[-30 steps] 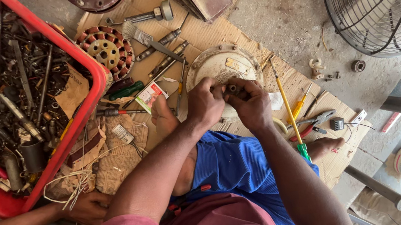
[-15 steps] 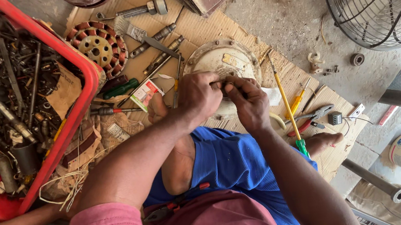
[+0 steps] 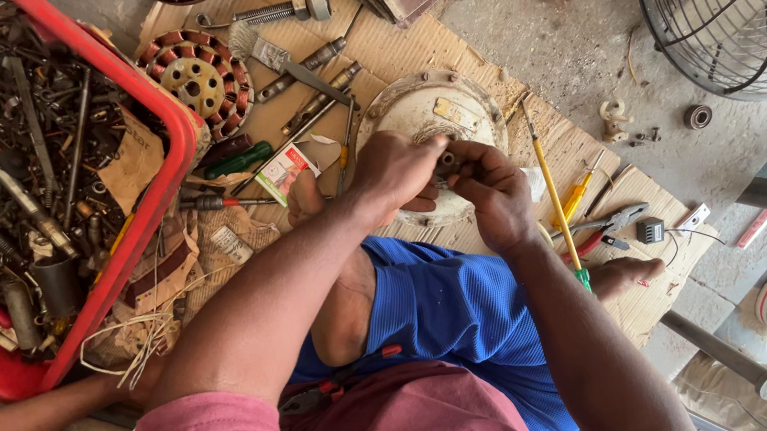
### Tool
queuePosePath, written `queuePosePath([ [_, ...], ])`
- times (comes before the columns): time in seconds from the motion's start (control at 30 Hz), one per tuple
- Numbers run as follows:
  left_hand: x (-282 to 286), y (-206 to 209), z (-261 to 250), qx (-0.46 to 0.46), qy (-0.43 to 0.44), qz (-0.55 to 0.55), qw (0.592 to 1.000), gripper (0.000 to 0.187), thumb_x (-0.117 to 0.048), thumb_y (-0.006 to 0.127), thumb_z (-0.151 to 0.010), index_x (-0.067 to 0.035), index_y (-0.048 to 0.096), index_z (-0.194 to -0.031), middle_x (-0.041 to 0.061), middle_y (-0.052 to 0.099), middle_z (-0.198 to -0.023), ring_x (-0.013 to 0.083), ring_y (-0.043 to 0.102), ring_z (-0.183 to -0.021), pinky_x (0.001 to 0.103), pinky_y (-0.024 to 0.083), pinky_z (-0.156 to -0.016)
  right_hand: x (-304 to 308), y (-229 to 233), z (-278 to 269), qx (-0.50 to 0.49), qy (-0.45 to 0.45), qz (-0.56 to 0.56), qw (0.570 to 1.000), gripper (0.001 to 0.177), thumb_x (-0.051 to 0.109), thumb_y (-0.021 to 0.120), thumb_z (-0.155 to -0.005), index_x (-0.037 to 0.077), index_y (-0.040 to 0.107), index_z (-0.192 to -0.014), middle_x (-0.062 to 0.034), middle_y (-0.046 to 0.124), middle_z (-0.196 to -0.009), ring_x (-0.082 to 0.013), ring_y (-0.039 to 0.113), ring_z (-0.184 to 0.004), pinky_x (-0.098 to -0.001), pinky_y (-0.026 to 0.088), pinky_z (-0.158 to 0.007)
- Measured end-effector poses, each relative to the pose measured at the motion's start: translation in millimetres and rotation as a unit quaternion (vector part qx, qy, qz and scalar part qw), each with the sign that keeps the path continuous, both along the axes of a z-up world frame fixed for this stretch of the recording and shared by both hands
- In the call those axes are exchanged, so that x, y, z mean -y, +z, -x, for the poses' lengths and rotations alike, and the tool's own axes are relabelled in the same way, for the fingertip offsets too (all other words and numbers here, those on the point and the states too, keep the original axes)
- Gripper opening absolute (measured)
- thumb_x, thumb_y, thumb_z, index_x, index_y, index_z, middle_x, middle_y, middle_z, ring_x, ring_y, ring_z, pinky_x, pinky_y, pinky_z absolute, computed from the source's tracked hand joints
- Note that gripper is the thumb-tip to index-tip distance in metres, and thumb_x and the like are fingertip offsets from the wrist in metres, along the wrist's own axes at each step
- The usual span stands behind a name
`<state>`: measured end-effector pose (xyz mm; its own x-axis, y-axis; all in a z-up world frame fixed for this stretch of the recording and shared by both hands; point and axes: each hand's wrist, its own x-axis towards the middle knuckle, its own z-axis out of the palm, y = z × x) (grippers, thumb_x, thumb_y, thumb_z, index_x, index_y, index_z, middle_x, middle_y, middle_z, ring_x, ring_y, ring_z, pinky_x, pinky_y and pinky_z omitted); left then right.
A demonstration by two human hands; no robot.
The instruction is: The person sits on the floor and uses a screwdriver to pry and remove a small metal component from the center of a disassembled electric motor. They then use pliers to manipulate a wire or part within the motor housing.
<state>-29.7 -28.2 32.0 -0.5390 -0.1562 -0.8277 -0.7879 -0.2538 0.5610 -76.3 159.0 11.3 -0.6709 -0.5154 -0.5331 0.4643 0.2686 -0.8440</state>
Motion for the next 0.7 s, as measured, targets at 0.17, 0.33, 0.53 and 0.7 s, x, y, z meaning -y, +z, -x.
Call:
queuePosePath([
  [0.17, -3.3, 10.0, 24.4, 0.111, 0.036, -0.11, 0.987, 0.038, -0.037, 0.059, -0.1, 0.0, 0.068, -0.095, 0.016, 0.071, -0.079, 0.0205, 0.073, -0.06, 0.035, 0.066, -0.05, 3.5, 0.3, -3.3, 0.01, -0.03, 0.062, 0.998, 0.041, -0.019, 0.061, -0.088, -0.002, 0.056, -0.125, -0.011, 0.068, -0.118, -0.0189, 0.069, -0.11, -0.0335, 0.058, -0.1],
  [0.33, 0.1, 4.6, 18.3, 0.123, 0.038, -0.088, 0.988, 0.033, -0.029, 0.064, -0.098, 0.002, 0.072, -0.093, 0.013, 0.074, -0.073, 0.021, 0.073, -0.057, 0.036, 0.064, -0.05, 13.5, 0.8, -9.6, -0.025, -0.035, 0.036, 0.998, 0.046, -0.012, 0.07, -0.088, 0.001, 0.053, -0.129, -0.0073, 0.068, -0.111, -0.0143, 0.069, -0.102, -0.0301, 0.059, -0.094],
  [0.53, 20.6, -2.7, -4.2, 0.062, 0.015, -0.148, 0.987, 0.03, -0.023, 0.066, -0.099, 0.004, 0.071, -0.087, 0.013, 0.071, -0.071, 0.0204, 0.069, -0.055, 0.036, 0.065, -0.051, 22.0, 9.2, -19.5, -0.217, 0.033, -0.158, 0.963, 0.044, 0.003, 0.084, -0.086, 0.008, 0.07, -0.127, 0.0009, 0.062, -0.097, -0.0074, 0.059, -0.085, -0.0231, 0.054, -0.079],
  [0.7, 36.9, -14.6, -21.7, 0.062, 0.023, -0.232, 0.97, 0.029, -0.022, 0.066, -0.098, 0.002, 0.064, -0.081, 0.012, 0.067, -0.069, 0.0234, 0.068, -0.055, 0.039, 0.064, -0.052, 26.5, 13.7, -19.9, -0.271, 0.049, -0.19, 0.942, 0.048, 0.006, 0.088, -0.082, 0.012, 0.072, -0.126, 0.0012, 0.059, -0.092, -0.0075, 0.056, -0.082, -0.0232, 0.052, -0.076],
])
